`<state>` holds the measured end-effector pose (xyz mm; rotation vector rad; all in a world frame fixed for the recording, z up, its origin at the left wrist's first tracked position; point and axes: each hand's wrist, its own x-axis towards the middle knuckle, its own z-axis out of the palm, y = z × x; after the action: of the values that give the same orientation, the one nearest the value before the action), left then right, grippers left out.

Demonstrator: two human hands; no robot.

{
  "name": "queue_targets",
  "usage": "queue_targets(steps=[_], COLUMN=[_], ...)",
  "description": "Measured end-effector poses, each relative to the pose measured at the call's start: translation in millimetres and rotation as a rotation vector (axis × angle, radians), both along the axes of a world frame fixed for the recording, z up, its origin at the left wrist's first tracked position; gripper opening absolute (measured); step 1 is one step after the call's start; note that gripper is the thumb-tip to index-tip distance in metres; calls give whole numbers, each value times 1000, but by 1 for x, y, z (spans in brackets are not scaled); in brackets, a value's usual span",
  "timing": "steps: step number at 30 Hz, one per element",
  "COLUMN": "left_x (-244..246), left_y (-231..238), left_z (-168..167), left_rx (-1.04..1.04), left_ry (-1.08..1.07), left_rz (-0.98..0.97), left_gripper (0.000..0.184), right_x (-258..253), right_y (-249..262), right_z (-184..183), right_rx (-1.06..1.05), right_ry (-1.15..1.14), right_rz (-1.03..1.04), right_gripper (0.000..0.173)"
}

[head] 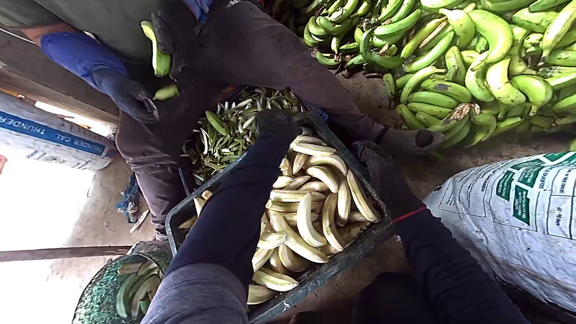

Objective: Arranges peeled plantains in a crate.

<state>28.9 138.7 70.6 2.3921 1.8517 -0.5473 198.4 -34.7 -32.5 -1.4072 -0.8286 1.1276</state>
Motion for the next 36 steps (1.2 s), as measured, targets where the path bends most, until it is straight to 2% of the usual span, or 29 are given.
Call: queue_targets(steps=[2, 5, 6, 8, 9, 10, 12, 13, 15, 17, 19, 21, 23, 25, 27, 29, 31, 36], left_x=[-10, 1, 6, 7, 3, 2, 1, -2, -6, -20, -53, -85, -97, -86, -67, -64, -78, -97], left_y=[13, 28, 31, 31, 27, 26, 24, 24, 28, 24, 10, -4, -15, -22, -25, -22, -23, -57], left_z=[-8, -26, -39, -84, -108, -121, -128, -126, -109, -74, -33, -7, -9, -26, -34, -32, -23, 39], left_rx=[196, 480, 523, 515, 481, 451, 406, 390, 292, 188, 205, 191, 75, 21, -6, -3, 47, 390], left_ry=[-279, -844, -926, -889, -788, -701, -672, -719, -958, -1171, -1095, -769, -463, -272, -168, -145, -211, -633], left_rz=[-185, -386, -419, -479, -512, -538, -577, -579, -534, -425, -277, -124, -40, -7, 31, 4, -52, -67], left_gripper=[66, 55, 57, 60, 62, 63, 66, 65, 60, 51, 39, 41, 51, 58, 51, 41, 41, 39], right_x=[0, 1, 1, 0, 0, 1, 1, -1, -2, -1, 0, 1, -2, -4, -3, -3, -3, -1], right_y=[1, 3, 3, 2, 2, 3, 2, 2, 5, 1, -2, -2, -2, 0, 1, 3, 5, 3], right_z=[-2, -9, -9, -6, -5, -3, 0, 1, 4, 6, 4, 5, 11, 13, 12, 7, 7, 2], right_rx=[-2, -22, -56, -96, -112, -139, -193, -204, -186, -160, -136, -119, -132, -164, -155, -142, -165, -146], right_ry=[22, 57, 68, 47, 31, 21, 1, -7, -18, -84, -118, -128, -172, -210, -204, -133, -138, -132], right_rz=[-3, 0, -5, -3, 6, 3, 5, 6, 0, 14, 34, 35, 29, 16, 8, -18, -20, 3], right_gripper=[32, 30, 30, 30, 31, 32, 32, 33, 32, 32, 34, 34, 33, 33, 33, 33, 33, 32])
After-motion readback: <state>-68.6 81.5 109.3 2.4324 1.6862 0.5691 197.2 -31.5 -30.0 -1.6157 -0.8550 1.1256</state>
